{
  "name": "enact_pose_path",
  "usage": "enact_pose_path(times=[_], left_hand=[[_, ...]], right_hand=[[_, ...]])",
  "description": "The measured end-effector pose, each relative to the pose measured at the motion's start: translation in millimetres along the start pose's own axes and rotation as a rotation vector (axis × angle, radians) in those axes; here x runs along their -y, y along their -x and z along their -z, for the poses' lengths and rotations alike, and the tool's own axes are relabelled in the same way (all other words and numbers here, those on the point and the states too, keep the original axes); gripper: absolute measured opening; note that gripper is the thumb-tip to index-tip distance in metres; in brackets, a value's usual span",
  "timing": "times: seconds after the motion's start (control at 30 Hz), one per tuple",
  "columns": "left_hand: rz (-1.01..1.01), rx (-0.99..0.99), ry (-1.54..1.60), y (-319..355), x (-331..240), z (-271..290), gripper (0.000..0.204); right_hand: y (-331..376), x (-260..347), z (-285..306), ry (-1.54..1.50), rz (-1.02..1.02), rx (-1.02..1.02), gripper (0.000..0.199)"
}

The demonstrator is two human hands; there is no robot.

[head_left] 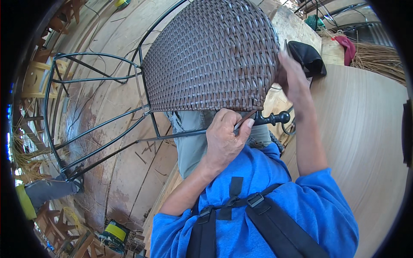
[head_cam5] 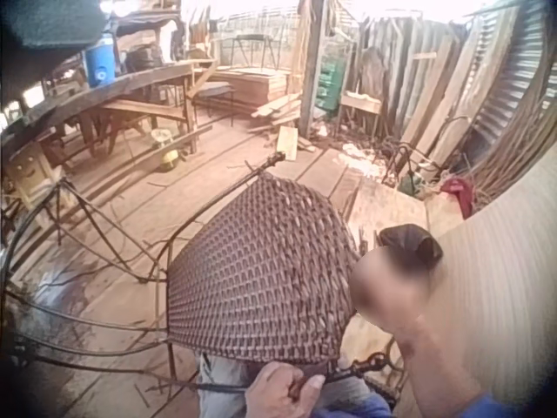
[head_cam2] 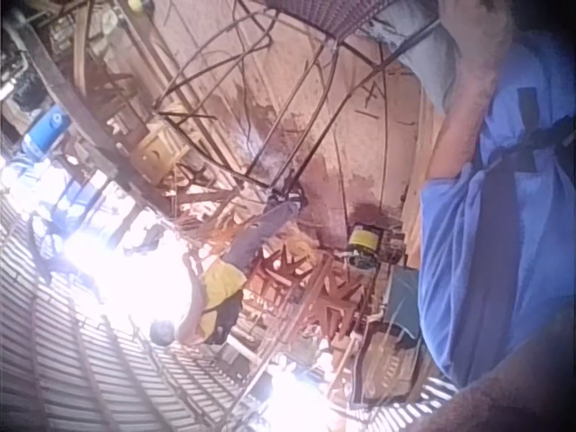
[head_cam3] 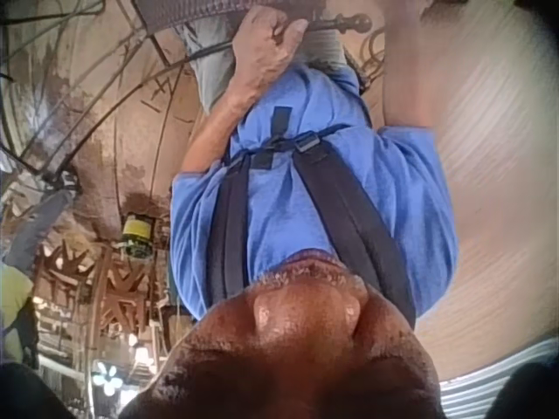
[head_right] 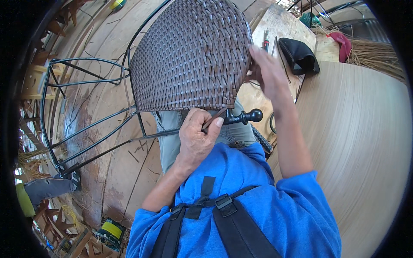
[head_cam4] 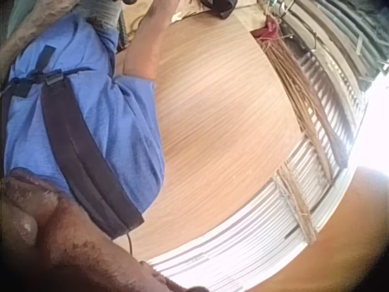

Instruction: Repairing a woven chair by securing weaving material with a hammer and a soldering iron.

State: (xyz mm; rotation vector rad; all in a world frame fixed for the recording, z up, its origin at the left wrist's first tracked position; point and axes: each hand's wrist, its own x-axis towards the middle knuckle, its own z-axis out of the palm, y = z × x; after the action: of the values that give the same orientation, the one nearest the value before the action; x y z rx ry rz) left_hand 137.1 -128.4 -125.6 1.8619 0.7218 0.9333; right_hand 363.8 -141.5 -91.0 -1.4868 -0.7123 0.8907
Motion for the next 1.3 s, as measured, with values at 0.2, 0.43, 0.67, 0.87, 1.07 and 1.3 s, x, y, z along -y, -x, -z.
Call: enact_pose_path(times=[0.2,0.43,0.67,0.87,1.07,1.3], left_hand=[[-0.044,-0.113,-0.03,4.4,2.3,-6.5,0.024],[-0.126,-0.158,-0.044,3.8,5.1,-9.5,0.02],[-0.169,-0.133,-0.055,2.9,10.3,-2.9,0.018],[-0.097,-0.092,-0.052,5.7,6.4,3.4,0.021],[-0.101,-0.111,-0.013,5.2,5.3,-0.6,0.026],[-0.132,-0.139,0.009,3.5,8.1,-7.8,0.03]], right_hand=[[57.8,-11.2,-17.0,-0.144,-0.213,0.325,0.04],[58.5,-22.7,-17.8,-0.12,-0.151,0.329,0.036],[42.3,-57.9,14.1,-0.106,-0.294,0.189,0.027],[92.0,-204.8,70.8,0.914,-0.323,0.27,0.022],[105.4,-274.5,105.5,1.347,0.37,0.202,0.017],[93.1,-257.6,102.7,0.852,-0.049,0.294,0.018]])
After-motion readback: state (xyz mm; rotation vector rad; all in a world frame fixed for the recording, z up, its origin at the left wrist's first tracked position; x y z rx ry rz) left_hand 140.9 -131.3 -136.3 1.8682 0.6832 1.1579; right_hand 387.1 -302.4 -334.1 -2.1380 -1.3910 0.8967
